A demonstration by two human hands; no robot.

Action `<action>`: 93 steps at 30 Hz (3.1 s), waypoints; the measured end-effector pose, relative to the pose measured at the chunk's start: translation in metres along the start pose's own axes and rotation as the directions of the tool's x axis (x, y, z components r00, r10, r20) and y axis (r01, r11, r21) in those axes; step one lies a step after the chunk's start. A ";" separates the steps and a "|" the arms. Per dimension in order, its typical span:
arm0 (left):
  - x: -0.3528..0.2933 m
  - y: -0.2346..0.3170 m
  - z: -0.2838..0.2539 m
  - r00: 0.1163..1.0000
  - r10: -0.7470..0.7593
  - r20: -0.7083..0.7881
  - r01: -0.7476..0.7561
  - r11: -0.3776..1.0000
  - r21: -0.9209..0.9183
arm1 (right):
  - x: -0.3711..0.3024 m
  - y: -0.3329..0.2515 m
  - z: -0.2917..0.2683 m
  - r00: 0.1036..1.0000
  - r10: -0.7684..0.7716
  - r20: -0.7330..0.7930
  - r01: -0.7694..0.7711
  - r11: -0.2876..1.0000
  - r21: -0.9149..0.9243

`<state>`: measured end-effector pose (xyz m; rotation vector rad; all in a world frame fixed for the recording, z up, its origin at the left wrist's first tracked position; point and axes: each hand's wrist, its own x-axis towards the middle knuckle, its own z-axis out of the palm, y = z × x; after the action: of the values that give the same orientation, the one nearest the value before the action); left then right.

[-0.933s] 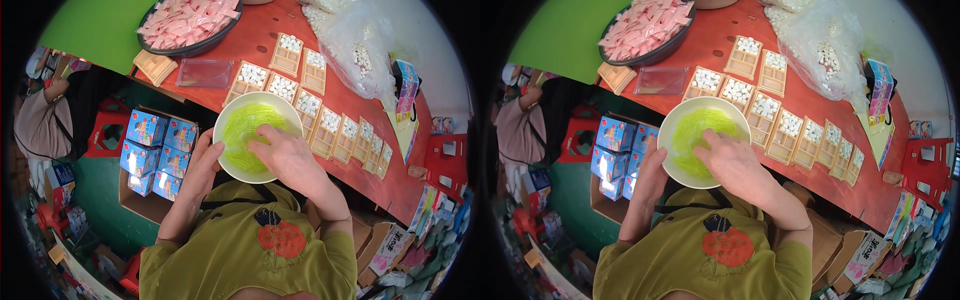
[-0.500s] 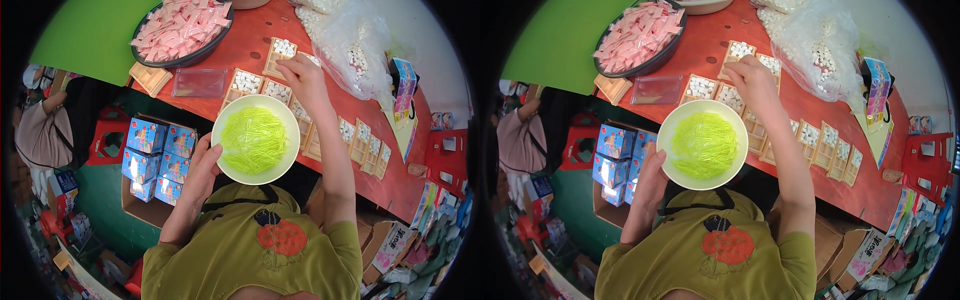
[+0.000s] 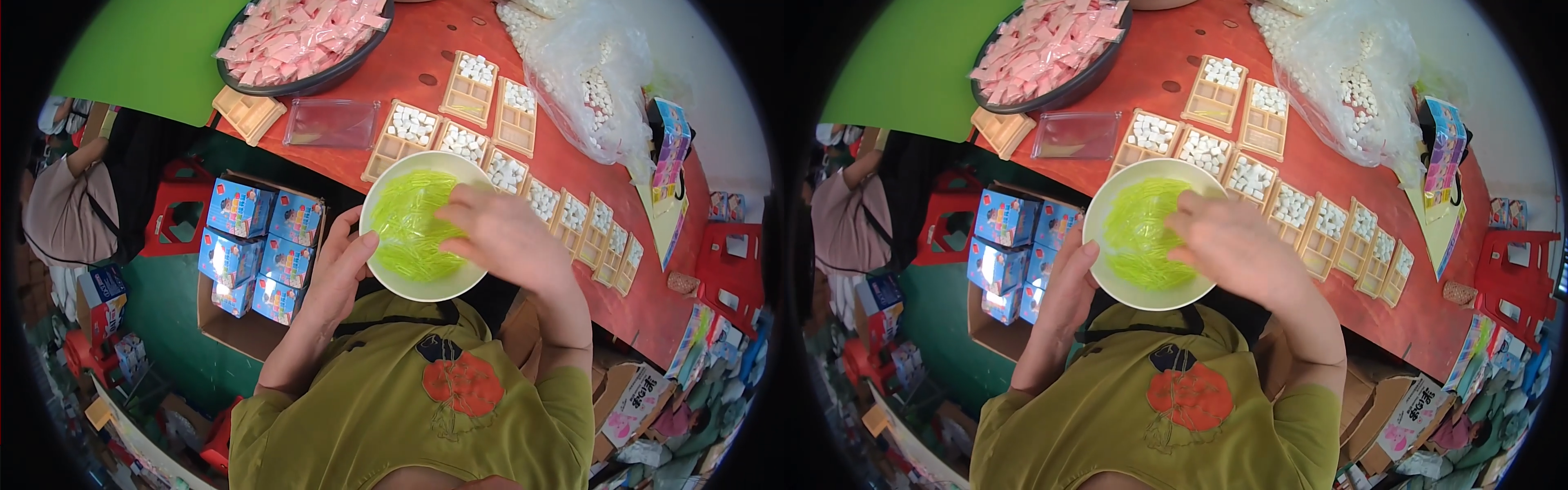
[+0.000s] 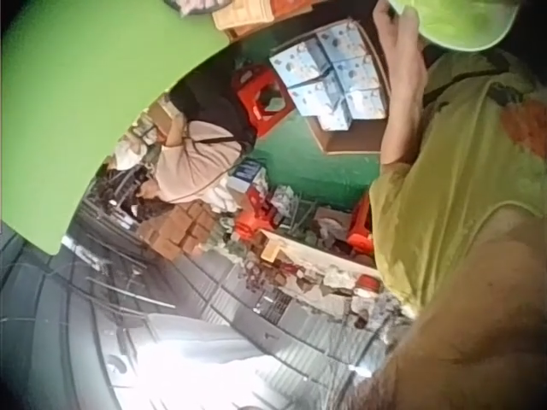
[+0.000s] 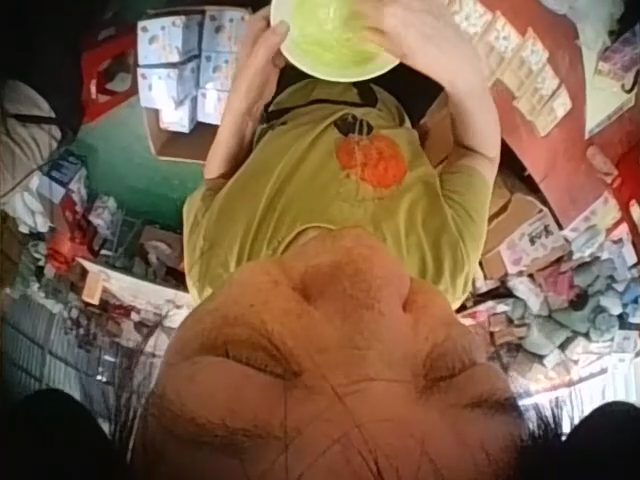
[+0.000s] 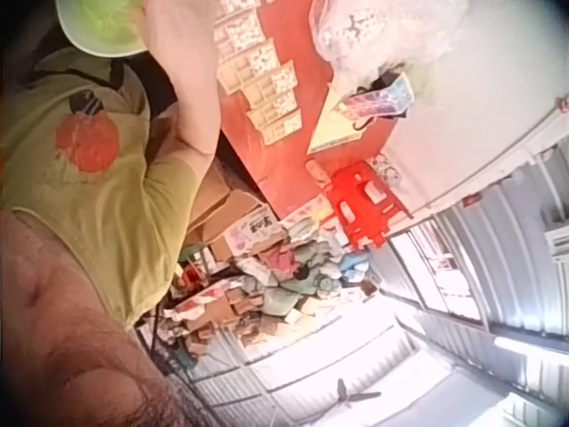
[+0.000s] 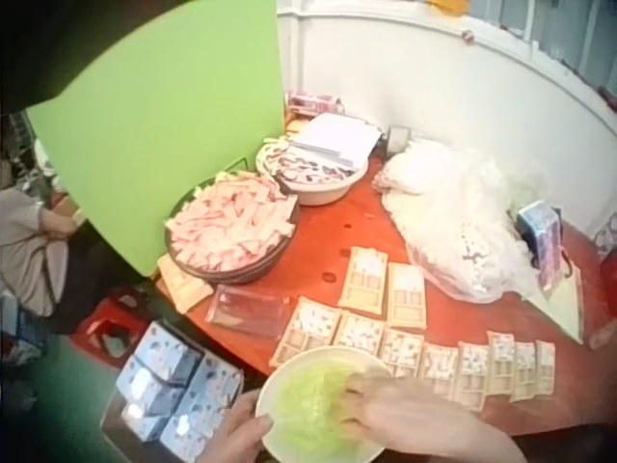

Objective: Packaging small white cubes and pink strips into decorative plastic containers and then placing them into plastic bags.

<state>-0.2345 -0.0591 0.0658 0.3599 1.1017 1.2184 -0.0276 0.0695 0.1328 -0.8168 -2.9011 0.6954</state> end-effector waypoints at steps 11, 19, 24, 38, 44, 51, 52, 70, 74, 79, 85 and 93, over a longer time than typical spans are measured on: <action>0.006 -0.010 0.028 0.994 -0.062 0.091 0.065 0.998 -0.024 | -0.032 -0.015 -0.001 0.998 0.054 -0.013 -0.055 0.989 -0.136; 0.012 -0.013 0.035 0.996 -0.039 0.075 0.038 0.999 0.009 | -0.038 0.002 0.012 0.996 0.082 0.024 -0.079 0.992 -0.093; 0.012 -0.010 0.037 0.997 -0.028 0.067 0.027 0.999 0.021 | -0.039 0.006 0.014 0.997 -0.011 -0.071 0.009 1.000 -0.030; 0.015 -0.015 0.034 0.994 -0.059 0.091 0.059 0.998 0.006 | -0.033 0.006 0.023 0.964 0.011 -0.265 0.057 0.967 0.248; 0.011 -0.013 0.030 0.997 -0.033 0.064 0.032 0.999 0.014 | -0.026 0.041 0.002 0.827 0.261 -0.498 -0.052 0.918 0.394; 0.011 -0.013 0.032 0.996 -0.041 0.080 0.039 0.999 0.015 | -0.010 0.147 0.024 0.775 0.330 -0.539 -0.302 0.942 0.144; 0.010 -0.013 0.032 0.996 -0.043 0.081 0.042 0.999 0.017 | -0.015 0.144 0.024 0.754 0.324 -0.572 -0.267 0.946 0.184; 0.037 -0.015 0.091 0.851 -0.147 0.504 -0.023 0.948 0.317 | -0.150 0.061 0.021 0.602 0.730 -0.324 -0.366 0.613 0.700; 0.101 0.021 0.121 0.769 0.262 0.583 -0.621 0.522 0.584 | -0.201 0.065 0.022 0.347 0.851 -0.395 -0.285 0.497 0.819; 0.259 0.036 0.122 0.613 0.440 0.656 -0.685 -0.116 0.719 | -0.267 0.068 0.019 0.219 0.860 -0.461 -0.346 0.511 0.787; 0.290 0.017 0.123 0.566 0.248 0.787 -0.585 -0.552 0.594 | -0.354 0.051 0.039 -0.001 0.909 -0.416 -0.367 0.387 0.846; 0.295 0.027 0.111 0.561 0.215 0.800 -0.562 -0.610 0.558 | -0.500 0.097 0.077 -0.465 0.761 -0.452 -0.274 0.362 0.891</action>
<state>-0.1760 0.2438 -0.0035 2.7745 1.5325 0.4442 0.4362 -0.1409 0.0576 -1.8211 -0.6005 0.2733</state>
